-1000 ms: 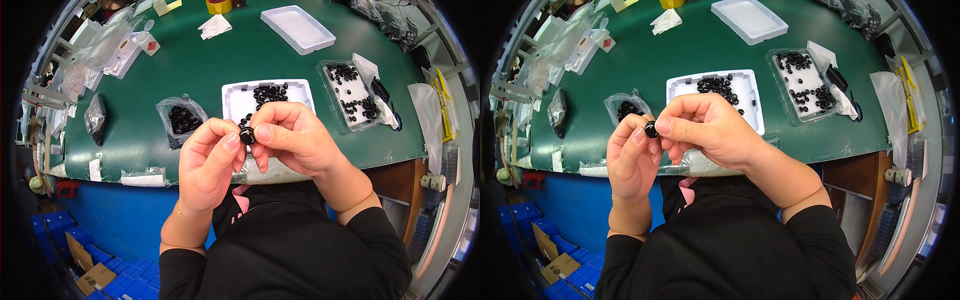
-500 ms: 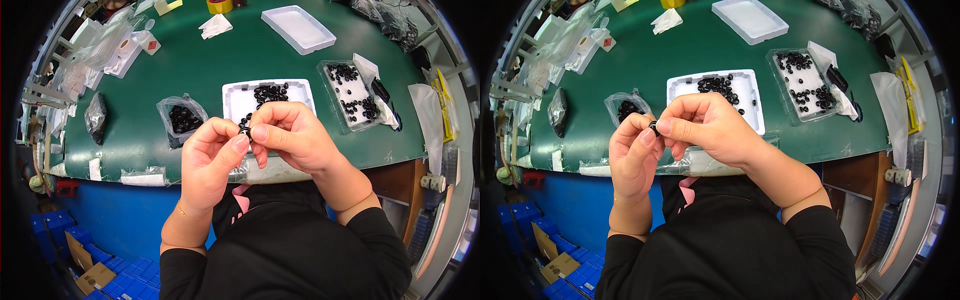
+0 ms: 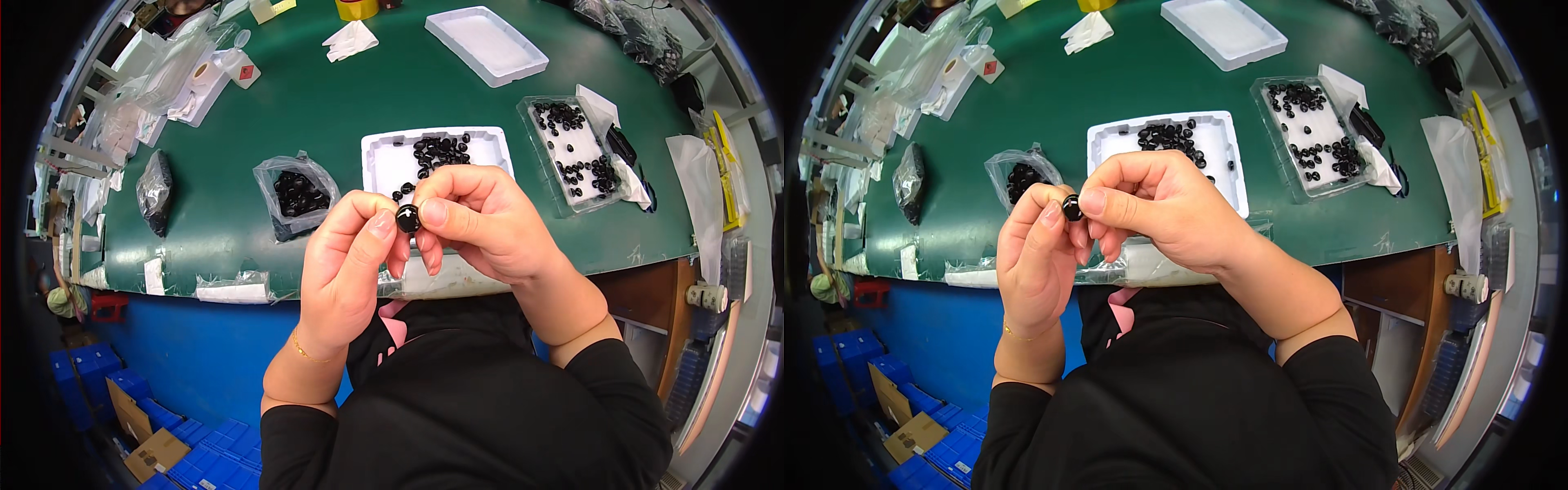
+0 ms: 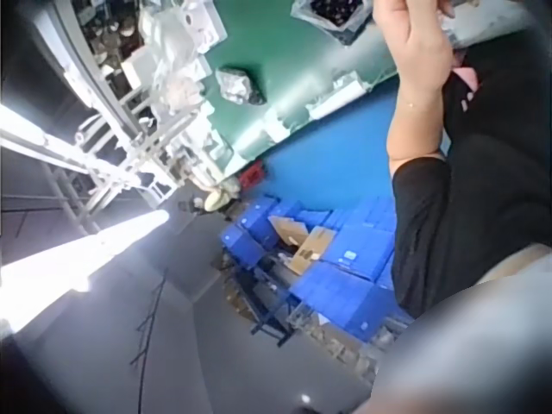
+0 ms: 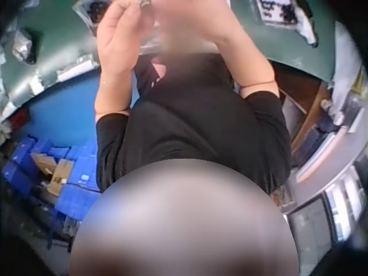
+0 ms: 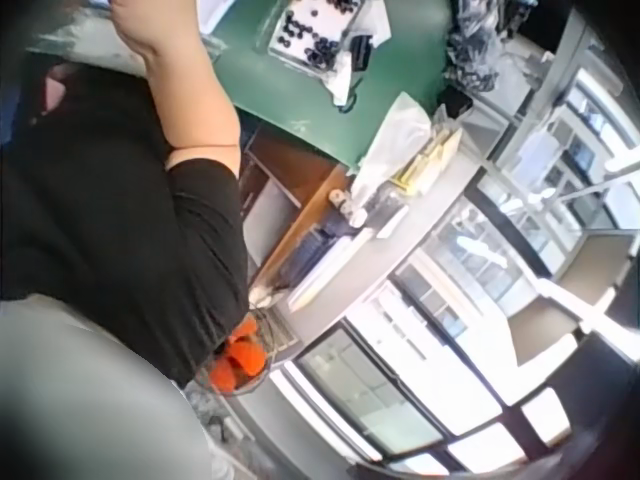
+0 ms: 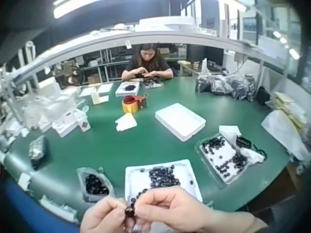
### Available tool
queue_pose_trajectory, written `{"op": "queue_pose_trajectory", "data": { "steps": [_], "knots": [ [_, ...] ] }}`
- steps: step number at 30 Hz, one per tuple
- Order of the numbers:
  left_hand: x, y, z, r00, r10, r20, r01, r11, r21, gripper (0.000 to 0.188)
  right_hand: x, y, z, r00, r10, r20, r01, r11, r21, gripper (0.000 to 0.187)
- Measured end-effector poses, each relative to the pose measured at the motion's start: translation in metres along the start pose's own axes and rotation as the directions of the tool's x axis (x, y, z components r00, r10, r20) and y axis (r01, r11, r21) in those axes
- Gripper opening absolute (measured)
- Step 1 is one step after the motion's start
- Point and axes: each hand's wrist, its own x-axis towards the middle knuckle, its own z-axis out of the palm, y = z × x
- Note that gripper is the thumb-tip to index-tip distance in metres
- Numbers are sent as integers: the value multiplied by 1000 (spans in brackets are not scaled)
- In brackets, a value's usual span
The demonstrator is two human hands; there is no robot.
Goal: Picking up small black components from a bag, inspecting them, and placing them into a white tray on a workbench.
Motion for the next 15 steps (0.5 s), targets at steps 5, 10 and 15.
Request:
{"op": "queue_pose_trajectory", "data": {
  "steps": [5,10,15],
  "knots": [
    [0,-1,1,1000,31,-1,-31,1000,-4,14,-2,-1,-1,999,36,1,-36,998,50,14],
    [1,-2,0,999,15,29,-14,1000,-27,14,-1,-1,-3,999,38,19,-39,998,56,14],
    [1,-2,0,1000,10,17,-9,999,-34,12,-1,-1,-4,999,46,10,-47,997,61,13]
  ]
}}
